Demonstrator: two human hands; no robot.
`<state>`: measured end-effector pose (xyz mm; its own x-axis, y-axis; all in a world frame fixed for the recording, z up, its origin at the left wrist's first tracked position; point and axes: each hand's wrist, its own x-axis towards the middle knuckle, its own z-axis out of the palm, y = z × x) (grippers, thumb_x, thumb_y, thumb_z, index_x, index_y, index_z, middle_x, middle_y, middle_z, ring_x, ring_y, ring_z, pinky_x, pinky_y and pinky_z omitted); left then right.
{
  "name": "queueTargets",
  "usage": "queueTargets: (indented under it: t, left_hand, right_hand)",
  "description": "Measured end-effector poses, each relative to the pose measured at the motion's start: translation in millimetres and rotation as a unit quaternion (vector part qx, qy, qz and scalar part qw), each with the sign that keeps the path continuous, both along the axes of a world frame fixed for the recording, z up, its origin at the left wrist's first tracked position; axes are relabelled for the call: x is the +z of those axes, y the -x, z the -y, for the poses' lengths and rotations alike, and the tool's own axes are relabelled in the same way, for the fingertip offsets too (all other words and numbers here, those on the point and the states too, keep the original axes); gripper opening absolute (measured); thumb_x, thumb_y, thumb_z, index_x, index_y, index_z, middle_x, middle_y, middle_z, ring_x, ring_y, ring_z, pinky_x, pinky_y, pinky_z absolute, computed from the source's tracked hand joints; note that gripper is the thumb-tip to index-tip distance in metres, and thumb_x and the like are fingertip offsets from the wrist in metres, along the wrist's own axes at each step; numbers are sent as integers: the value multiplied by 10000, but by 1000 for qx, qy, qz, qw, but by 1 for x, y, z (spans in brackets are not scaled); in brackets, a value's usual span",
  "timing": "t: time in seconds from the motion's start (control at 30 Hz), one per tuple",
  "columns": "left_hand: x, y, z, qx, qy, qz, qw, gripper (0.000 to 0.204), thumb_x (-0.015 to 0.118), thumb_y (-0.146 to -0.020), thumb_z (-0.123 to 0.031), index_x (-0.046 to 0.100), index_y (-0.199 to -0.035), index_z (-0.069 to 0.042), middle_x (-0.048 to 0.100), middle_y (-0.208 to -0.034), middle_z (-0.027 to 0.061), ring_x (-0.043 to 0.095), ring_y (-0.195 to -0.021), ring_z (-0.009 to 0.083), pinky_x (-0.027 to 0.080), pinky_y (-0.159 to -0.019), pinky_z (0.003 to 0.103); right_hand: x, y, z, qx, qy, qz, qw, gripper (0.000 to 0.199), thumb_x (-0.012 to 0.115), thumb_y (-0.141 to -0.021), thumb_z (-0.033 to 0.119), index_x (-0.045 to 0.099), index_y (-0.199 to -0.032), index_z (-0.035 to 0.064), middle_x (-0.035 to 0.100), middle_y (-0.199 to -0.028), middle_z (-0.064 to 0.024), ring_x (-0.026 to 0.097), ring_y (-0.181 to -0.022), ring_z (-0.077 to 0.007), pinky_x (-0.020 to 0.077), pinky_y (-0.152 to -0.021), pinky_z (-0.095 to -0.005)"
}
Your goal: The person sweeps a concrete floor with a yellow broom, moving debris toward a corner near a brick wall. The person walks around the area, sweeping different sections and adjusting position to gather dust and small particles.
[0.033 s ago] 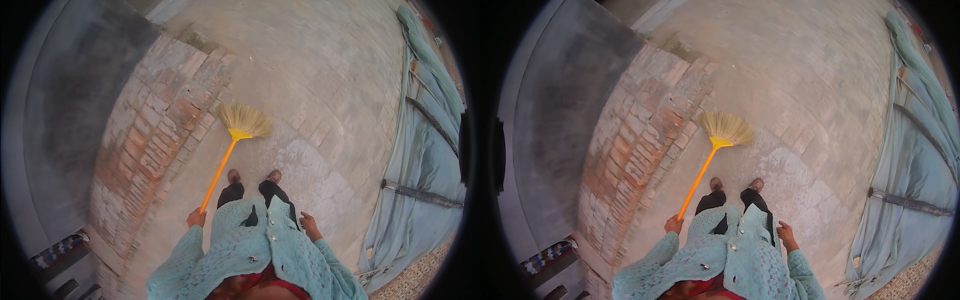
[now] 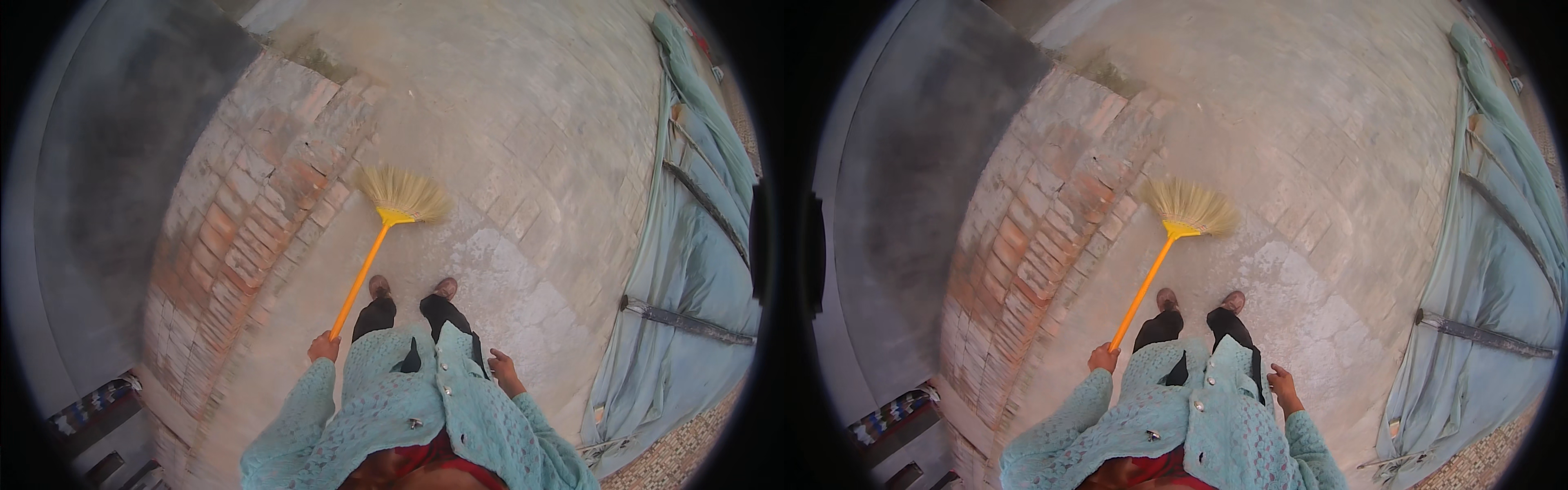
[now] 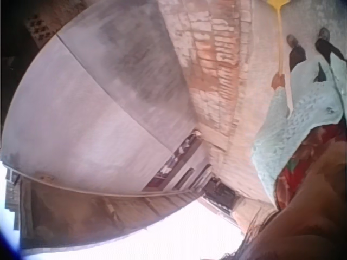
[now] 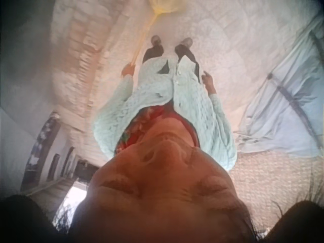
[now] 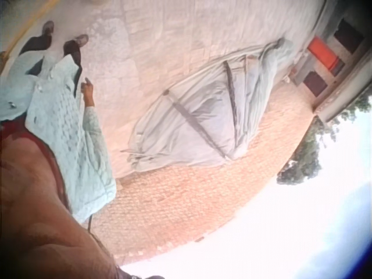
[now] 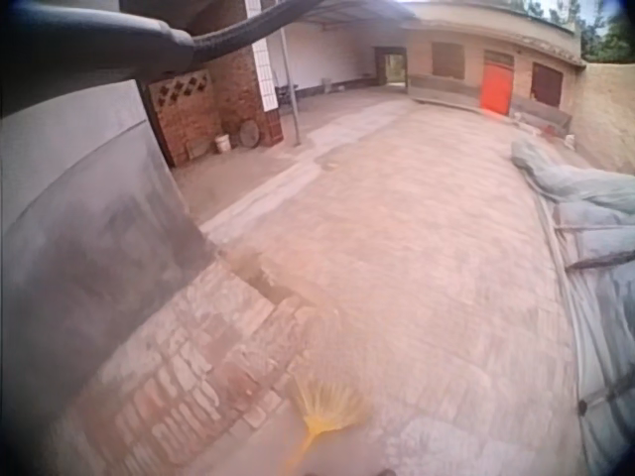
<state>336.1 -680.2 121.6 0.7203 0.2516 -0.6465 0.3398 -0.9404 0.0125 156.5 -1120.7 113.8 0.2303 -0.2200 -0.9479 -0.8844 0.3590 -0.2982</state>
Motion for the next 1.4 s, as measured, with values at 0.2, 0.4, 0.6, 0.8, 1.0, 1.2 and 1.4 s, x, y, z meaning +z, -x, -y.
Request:
queueTargets:
  t: [0.2, 0.4, 0.6, 0.8, 1.0, 1.2, 1.4]
  left_hand:
    - [-53, -86, 81, 49, 123, 58, 989, 287, 568, -734, -335, 610, -930, -130, 610, -842, 115, 574, -830, 282, 452, -703, 404]
    - [-38, -185, 161, 60, 240, 110, 963, 257, 560, -756, -305, 601, -913, -105, 604, -788, 122, 571, -778, 287, 436, -674, 398]
    - [15, -155, 130, 11, 206, 160, 965, 330, 545, -763, -343, 555, -1040, -164, 597, -876, 145, 553, -858, 326, 435, -714, 425]
    - [32, -54, 42, -21, 157, 132, 978, 336, 577, -749, -324, 546, -1049, -176, 607, -774, 145, 579, -743, 335, 452, -646, 442]
    - [21, 0, 8, -14, 80, 11, 997, 300, 578, -740, -323, 582, -1003, -177, 617, -806, 122, 587, -774, 299, 459, -671, 414]
    - [-46, -36, 27, 68, 160, 0, 985, 285, 588, -722, -327, 619, -951, -159, 617, -865, 107, 580, -831, 276, 452, -720, 396]
    - [-84, -142, 118, 63, 309, 108, 943, 166, 579, -771, -215, 594, -850, -69, 469, -511, 12, 435, -391, 105, 367, -362, 267]
  right_hand:
    - [4, -1, -2, -10, -18, -19, 1000, 521, 510, -759, 59, 369, -1259, 25, 531, -823, -47, 525, -710, -148, 459, -638, -292]
    - [13, -15, -2, -34, -6, 24, 999, 534, 513, -755, 75, 359, -1264, 21, 548, -823, -56, 539, -739, -158, 457, -669, -301]
    - [11, -14, -13, -48, -17, 39, 998, 548, 513, -746, 63, 348, -1264, -3, 554, -844, -73, 542, -753, -170, 455, -687, -311]
    - [6, -8, -14, -51, -10, 52, 997, 532, 495, -741, 40, 359, -1251, -24, 550, -842, -78, 539, -747, -172, 449, -672, -300]
    - [-3, 1, -12, -41, -2, 46, 998, 484, 485, -761, 53, 404, -1237, 19, 574, -844, -70, 531, -639, -144, 431, -550, -265]
    - [1, 0, -8, -41, 0, 50, 998, 484, 499, -748, 56, 419, -1223, 12, 574, -772, -42, 524, -609, -121, 413, -529, -246]
    - [8, -47, -10, 0, -19, 92, 996, 507, 504, -762, 93, 377, -1243, -1, 582, -832, -61, 552, -712, -135, 443, -621, -253]
